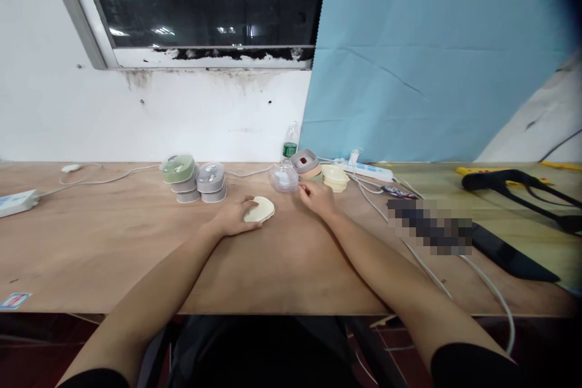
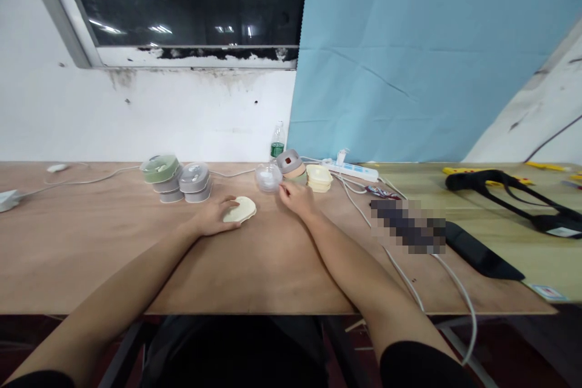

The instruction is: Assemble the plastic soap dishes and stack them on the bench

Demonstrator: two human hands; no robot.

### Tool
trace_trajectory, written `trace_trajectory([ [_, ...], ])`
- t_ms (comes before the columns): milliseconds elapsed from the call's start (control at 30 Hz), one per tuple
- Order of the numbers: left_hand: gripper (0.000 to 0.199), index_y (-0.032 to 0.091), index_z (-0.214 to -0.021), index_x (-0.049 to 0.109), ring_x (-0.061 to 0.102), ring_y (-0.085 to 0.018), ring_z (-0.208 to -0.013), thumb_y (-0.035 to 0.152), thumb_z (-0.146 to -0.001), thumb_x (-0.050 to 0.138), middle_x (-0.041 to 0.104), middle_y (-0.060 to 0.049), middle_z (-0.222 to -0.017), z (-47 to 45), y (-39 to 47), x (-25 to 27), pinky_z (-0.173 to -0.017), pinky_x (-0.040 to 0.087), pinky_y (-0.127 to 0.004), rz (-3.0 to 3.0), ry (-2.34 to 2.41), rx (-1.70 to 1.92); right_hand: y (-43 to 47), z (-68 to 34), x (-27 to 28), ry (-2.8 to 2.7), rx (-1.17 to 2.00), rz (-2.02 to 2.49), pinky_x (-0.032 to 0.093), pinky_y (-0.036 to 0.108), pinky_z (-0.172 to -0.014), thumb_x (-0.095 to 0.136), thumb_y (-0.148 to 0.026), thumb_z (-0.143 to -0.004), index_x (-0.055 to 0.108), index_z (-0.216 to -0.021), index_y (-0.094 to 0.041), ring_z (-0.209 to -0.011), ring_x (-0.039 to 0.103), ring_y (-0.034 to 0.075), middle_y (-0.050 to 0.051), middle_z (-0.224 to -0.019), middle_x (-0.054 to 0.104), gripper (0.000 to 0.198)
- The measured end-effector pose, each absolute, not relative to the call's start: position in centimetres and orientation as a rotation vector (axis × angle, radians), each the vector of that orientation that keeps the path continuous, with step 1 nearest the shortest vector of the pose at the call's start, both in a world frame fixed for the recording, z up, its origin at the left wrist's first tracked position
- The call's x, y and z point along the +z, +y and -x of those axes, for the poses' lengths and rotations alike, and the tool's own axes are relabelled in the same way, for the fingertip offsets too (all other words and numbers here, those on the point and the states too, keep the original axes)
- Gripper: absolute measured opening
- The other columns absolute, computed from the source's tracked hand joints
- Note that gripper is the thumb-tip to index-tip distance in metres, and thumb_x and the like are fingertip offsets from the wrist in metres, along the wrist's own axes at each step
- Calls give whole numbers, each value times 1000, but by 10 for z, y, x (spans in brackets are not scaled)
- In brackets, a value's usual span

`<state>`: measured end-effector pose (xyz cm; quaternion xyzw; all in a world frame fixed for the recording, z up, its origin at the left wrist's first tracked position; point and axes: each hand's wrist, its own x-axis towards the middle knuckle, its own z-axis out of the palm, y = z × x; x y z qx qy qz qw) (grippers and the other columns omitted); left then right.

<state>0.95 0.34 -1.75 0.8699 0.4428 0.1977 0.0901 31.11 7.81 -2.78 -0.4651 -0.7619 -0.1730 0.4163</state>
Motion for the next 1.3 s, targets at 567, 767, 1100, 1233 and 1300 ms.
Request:
trace_trajectory([
  [567,68,21,-134,48,67,-28,-90,68,-88,26,65,-16,-114,-27,4,-6,-55,57,-32,-984,642,755,53,-270,-22,-2354,-343,728,48,31,-82,46,-21,-90,62,-113,-23,-93,60,19,8,-105,65,28],
  [767,72,22,-136,45,67,-31,-90,70,-87,22,62,-16,-121,-20,5,-2,-49,57,-32,-936,593,828,57,-271,-22,-2392,-407,679,48,29,-81,42,-18,-90,62,-111,-22,-93,58,17,7,-106,63,29],
  [1100,93,13,-122,52,68,-28,-83,82,-77,8,60,-20,-120,-13,10,-3,-51,53,-32,-956,665,943,63,-283,-16,-2016,-366,997,45,37,-89,45,-32,-90,65,-95,-23,-103,54,22,9,-111,61,22],
  [1233,89,13,-119,52,68,-25,-81,80,-79,10,60,-19,-119,-10,14,-6,-59,53,-33,-987,747,958,78,-326,-12,-1632,-425,1198,41,40,-94,37,-32,-93,60,-102,-19,-109,50,25,13,-109,56,29],
  [1300,88,13,-119,52,68,-25,-82,79,-80,9,61,-19,-119,-11,15,-8,-63,52,-34,-1013,774,941,85,-350,-12,-1510,-452,1315,40,42,-93,35,-32,-93,59,-104,-17,-107,49,26,15,-108,54,30],
])
